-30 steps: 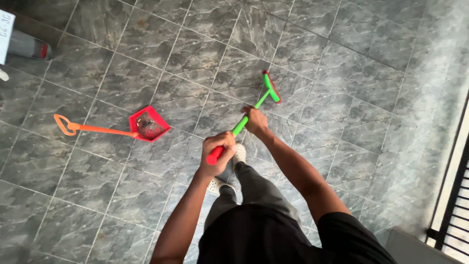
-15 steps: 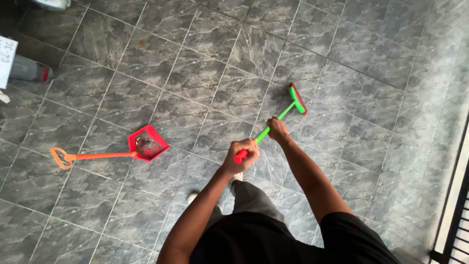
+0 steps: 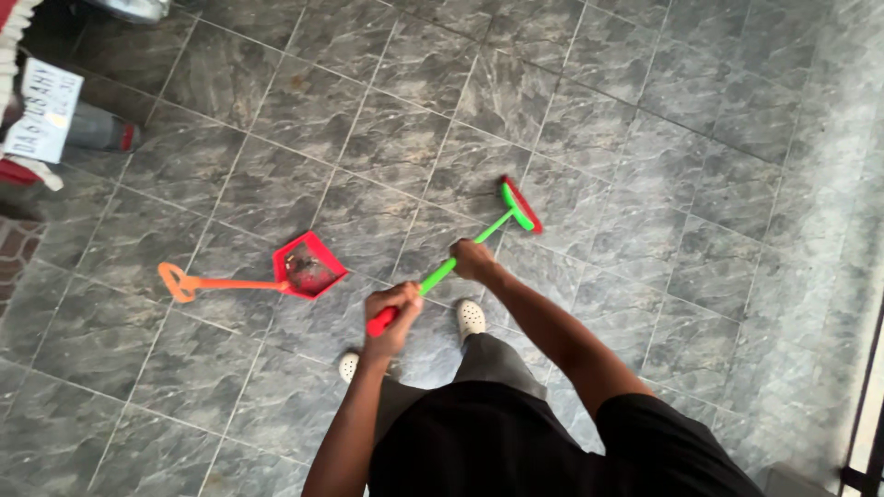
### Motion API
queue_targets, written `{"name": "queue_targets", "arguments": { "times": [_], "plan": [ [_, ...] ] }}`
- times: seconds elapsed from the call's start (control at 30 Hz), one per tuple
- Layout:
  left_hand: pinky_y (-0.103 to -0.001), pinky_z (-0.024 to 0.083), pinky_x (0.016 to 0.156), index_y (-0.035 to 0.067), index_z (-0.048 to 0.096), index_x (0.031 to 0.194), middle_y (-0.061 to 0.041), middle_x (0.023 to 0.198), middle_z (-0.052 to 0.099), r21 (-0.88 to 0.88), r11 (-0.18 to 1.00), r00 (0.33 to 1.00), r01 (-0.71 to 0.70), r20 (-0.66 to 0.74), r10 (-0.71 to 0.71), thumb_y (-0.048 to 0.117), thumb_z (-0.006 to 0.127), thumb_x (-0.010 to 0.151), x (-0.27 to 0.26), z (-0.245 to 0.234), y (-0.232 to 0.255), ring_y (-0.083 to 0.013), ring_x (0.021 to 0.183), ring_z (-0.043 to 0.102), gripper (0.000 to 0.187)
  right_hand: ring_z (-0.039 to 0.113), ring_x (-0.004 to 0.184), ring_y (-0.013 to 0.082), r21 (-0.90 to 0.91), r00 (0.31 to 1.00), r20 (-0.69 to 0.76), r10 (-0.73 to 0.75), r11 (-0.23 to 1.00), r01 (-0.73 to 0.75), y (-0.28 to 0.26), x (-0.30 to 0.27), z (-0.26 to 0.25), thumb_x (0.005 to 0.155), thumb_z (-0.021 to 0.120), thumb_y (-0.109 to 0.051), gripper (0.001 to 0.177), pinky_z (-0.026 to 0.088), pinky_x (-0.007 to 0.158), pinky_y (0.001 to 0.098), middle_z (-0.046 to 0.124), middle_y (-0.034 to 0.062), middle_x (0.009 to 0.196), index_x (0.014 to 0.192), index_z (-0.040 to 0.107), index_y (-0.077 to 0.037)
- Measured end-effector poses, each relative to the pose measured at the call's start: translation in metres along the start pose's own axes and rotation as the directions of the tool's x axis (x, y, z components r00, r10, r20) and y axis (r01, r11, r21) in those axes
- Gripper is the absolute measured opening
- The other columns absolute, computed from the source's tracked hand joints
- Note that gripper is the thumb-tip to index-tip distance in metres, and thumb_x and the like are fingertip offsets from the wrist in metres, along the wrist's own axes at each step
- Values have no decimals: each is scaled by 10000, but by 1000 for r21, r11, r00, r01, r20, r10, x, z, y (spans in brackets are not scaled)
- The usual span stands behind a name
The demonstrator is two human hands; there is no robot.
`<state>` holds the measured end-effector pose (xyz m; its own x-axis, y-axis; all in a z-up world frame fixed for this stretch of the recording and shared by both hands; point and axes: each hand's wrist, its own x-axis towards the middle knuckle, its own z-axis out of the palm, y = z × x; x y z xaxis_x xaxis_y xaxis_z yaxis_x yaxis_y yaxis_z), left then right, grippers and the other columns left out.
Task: The person sweeps debris from a tiled floor into a dustpan using a small broom and then carries the dustpan to a different location.
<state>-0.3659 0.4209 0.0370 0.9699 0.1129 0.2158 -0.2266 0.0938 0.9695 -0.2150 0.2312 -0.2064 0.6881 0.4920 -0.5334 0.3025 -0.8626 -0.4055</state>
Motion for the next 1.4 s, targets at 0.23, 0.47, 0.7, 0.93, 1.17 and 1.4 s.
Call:
{"name": "queue_targets", "arguments": {
  "times": [0.23,0.47,0.7,0.93,1.17,1.4],
  "plan": [
    [-311,457,779,12,512,702,-43,692,553,-76,997,994,7,-109,-16,-7,606,936,-71,-126,31,-136,652,495,253,686,1006,396,-41,961,-120,-250,968,247,-135,8,63,879,665,-352,241,561,859,520,736,167,974,929,781,-148],
    [-308,509,691,-39,656,779,-86,798,685,-48,996,997,77,8,-77,-38,645,917,-73,-155,21,-168,689,627,138,676,1007,376,-142,970,-169,-173,978,150,-128,17,57,951,703,-405,301,564,876,486,719,160,997,919,759,-111],
    [-358,586,909,-7,686,855,-128,956,765,72,996,988,-52,151,40,14,739,890,-32,-108,-8,-221,902,760,67,641,1012,408,-13,919,-343,-195,979,203,-73,-3,31,929,771,-358,350,533,869,497,674,188,966,812,675,-42],
    [-393,577,975,30,682,825,-117,916,763,43,995,987,-89,141,82,48,778,879,2,-50,-63,-273,995,768,111,657,974,382,99,954,-277,-112,985,144,-36,1,17,868,748,-259,212,543,831,480,679,167,961,861,687,-57],
    [-411,551,1058,17,508,700,-72,777,669,1,1000,996,18,84,-18,13,707,944,8,-44,-85,-202,738,677,315,656,1055,367,-12,971,-235,-52,999,51,-16,23,11,914,755,-419,395,545,886,495,707,147,925,829,688,-40],
    [-469,431,1165,-21,533,740,-46,764,582,-152,983,992,106,-46,-114,-23,621,944,-22,-107,-83,-176,837,615,221,655,1064,376,89,985,-170,-27,995,43,-75,51,53,903,707,-319,212,544,878,509,712,159,1034,956,742,-117]
  ]
}}
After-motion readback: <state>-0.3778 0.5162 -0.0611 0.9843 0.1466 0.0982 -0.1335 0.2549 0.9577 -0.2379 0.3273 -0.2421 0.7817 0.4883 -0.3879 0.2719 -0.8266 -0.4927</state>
